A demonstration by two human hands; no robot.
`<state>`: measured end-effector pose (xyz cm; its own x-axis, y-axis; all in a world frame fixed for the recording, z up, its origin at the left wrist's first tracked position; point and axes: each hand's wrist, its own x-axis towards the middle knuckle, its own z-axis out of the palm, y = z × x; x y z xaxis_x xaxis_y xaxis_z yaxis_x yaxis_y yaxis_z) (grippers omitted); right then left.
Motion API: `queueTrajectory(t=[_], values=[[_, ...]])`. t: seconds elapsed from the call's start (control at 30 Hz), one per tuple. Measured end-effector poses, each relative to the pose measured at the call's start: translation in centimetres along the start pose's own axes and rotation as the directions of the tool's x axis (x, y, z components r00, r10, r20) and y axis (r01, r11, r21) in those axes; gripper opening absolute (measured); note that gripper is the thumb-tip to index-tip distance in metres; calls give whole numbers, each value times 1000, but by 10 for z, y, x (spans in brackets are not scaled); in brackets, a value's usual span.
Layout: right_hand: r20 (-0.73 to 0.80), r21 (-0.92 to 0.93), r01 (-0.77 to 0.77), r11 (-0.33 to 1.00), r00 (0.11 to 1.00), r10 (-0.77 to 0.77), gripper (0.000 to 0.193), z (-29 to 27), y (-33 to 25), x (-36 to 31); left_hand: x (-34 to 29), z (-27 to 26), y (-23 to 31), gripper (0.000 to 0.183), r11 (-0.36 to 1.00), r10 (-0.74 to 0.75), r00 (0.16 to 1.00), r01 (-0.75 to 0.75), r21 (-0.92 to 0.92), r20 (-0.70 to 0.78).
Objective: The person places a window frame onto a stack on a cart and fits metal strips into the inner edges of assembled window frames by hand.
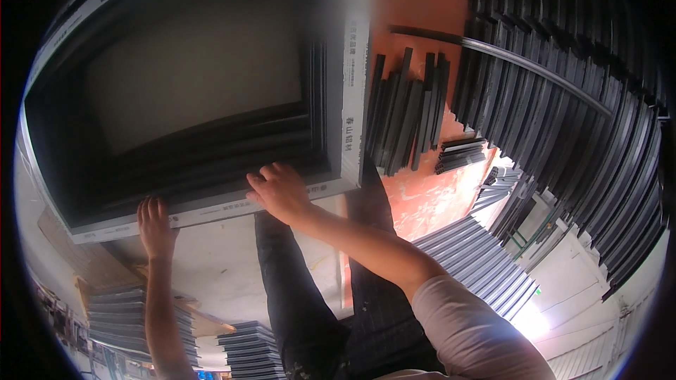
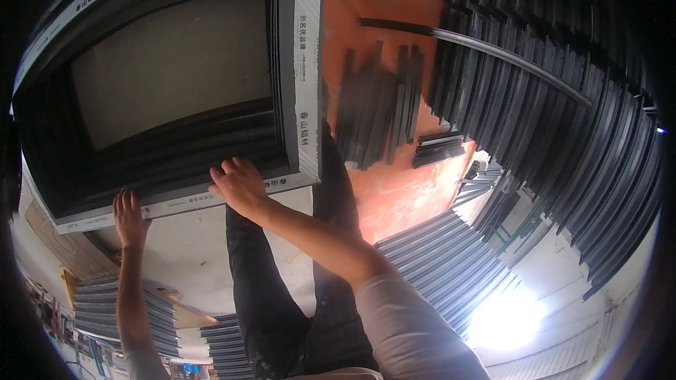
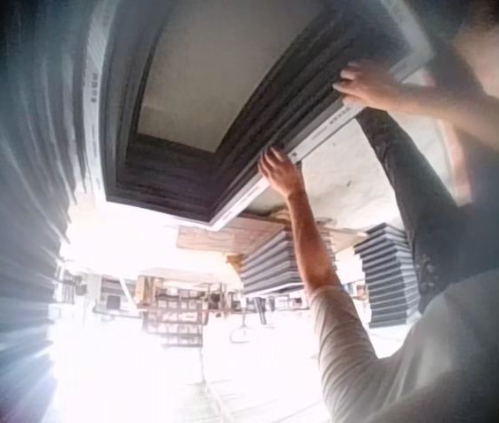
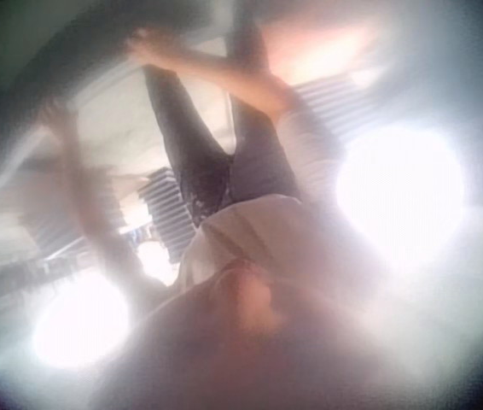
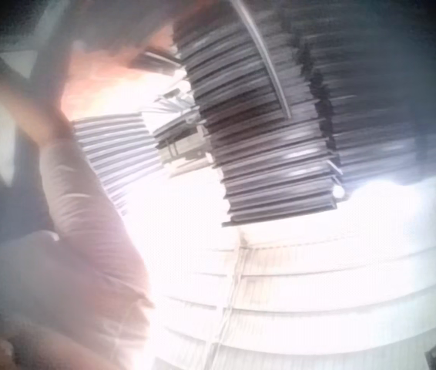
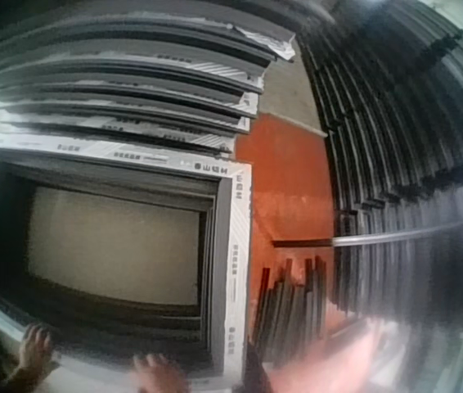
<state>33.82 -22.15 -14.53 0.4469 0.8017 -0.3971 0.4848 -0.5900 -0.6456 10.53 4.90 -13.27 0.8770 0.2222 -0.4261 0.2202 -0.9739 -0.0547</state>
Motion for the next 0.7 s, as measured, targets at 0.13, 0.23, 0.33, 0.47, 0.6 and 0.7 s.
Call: queueTrajectory(t=[0.13, 0.23, 0.33, 0.47, 0.6, 0.7], values=[[-28, -50, 3, 999, 1000, -4, 33, 28, -32, 0, -34, 8, -27, 71, 987, -143, 958, 118, 112, 248], [112, -14, -22, 1000, 993, 24, 30, 39, -60, 2, -61, 11, -44, 65, 982, -161, 934, 120, 145, 318], [341, -213, -154, 965, 914, 221, 47, -13, -60, 8, -31, -17, -12, 48, 987, -139, 983, 148, -66, 123], [256, -244, -12, 970, 964, 77, 50, -1, -65, 1, -31, -55, -22, 53, 959, -158, 987, 146, -242, -34], [286, -214, 11, 977, 957, 52, 50, 3, -81, 8, -44, -58, -36, 52, 970, -145, 985, 122, -211, -97], [232, -207, 54, 977, 973, -4, 51, 4, -77, 7, -40, -54, -35, 50, 972, -140, 982, 112, -208, -126]])
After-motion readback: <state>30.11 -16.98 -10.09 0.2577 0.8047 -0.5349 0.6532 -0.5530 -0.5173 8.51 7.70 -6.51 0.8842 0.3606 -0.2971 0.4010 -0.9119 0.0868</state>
